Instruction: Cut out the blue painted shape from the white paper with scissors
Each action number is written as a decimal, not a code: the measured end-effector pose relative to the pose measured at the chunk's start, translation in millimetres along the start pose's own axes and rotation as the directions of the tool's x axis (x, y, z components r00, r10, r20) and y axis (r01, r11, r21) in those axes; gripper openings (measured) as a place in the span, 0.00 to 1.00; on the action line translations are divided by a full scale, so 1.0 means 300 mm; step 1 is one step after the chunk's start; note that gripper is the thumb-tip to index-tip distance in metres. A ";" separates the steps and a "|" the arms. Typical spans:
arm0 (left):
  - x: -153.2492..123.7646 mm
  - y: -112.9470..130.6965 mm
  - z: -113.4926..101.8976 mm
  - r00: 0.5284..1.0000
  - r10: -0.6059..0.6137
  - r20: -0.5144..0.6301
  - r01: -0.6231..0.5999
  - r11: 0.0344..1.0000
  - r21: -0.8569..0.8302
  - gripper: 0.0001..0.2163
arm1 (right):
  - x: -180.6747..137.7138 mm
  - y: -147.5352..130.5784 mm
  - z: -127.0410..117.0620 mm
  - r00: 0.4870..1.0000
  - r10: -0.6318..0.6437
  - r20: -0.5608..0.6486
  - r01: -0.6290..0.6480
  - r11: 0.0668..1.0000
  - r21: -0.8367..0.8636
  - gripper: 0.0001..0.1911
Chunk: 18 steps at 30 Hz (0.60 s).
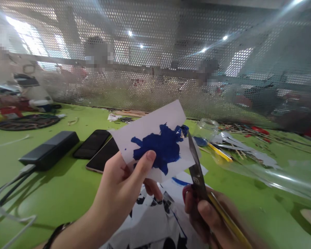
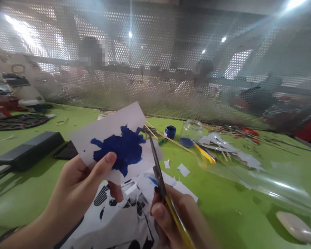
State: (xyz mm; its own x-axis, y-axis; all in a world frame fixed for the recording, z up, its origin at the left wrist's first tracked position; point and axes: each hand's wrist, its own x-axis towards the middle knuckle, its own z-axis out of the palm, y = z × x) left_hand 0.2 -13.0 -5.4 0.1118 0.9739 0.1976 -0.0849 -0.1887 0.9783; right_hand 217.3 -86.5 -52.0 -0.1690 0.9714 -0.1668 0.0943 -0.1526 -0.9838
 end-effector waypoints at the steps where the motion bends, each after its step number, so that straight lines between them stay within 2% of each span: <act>1: 0.000 0.001 0.000 1.000 0.002 -0.001 -0.002 1.000 -0.005 0.14 | 0.001 0.004 0.001 1.000 -0.017 0.018 0.017 1.000 0.016 0.38; 6: 0.002 0.003 0.002 1.000 -0.001 -0.002 0.001 1.000 -0.010 0.14 | 0.001 0.017 0.011 0.999 0.010 0.031 -0.014 0.991 0.136 0.36; 13: 0.000 0.002 0.001 1.000 0.005 0.008 -0.005 0.999 -0.033 0.13 | 0.003 0.006 -0.004 0.996 0.083 0.031 -0.088 0.978 0.189 0.34; 15: -0.003 -0.001 0.000 0.999 0.015 0.029 -0.014 0.999 -0.046 0.13 | -0.001 0.017 0.001 0.994 0.110 0.007 -0.108 0.968 0.227 0.34; 18: -0.007 -0.008 -0.002 0.997 0.022 0.073 -0.018 0.998 -0.062 0.13 | -0.020 0.033 0.020 0.986 0.139 -0.097 -0.106 0.951 0.290 0.34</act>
State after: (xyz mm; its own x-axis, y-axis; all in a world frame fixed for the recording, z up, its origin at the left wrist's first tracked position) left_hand -0.4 -14.6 -8.1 0.1815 0.9578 0.2230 -0.1477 -0.1977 0.9691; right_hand 213.4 -94.9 -61.1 -0.0588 0.9538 -0.2946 -0.1768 -0.3004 -0.9373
